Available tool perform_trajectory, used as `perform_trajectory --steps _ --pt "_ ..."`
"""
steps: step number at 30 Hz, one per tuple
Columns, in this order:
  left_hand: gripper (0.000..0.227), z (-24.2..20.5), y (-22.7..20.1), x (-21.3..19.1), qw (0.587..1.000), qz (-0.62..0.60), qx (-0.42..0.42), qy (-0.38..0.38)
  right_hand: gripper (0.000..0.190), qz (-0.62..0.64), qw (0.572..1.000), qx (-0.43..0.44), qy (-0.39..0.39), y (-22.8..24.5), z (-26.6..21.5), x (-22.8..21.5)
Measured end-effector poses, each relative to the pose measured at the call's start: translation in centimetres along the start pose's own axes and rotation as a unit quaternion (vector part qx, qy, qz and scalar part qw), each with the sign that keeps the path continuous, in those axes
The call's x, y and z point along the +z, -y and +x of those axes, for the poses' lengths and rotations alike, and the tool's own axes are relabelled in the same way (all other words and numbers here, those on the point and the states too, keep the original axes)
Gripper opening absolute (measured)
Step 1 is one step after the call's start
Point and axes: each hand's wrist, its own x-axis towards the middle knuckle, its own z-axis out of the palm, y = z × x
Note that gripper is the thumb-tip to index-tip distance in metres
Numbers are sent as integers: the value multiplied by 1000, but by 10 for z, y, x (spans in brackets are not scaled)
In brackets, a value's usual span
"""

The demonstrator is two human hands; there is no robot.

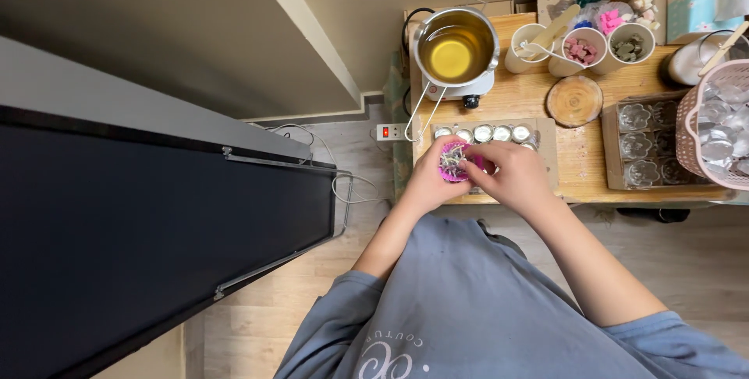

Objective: Placing candle wicks with metal tabs into small tea light containers.

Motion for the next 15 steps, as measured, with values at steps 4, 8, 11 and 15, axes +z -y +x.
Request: perform_trajectory --steps 4,8,11,15 --pt "65 -9 3 -12 999 -31 11 -1 18 32 999 10 21 1 2 11" --pt "49 -15 10 -18 995 -103 -10 2 16 78 995 36 55 -1 3 19" --pt "39 -23 19 -17 987 -154 -41 3 15 97 993 17 58 9 0 16" --pt "34 -26 19 -19 981 -193 -37 8 14 91 994 -22 48 14 -4 15"
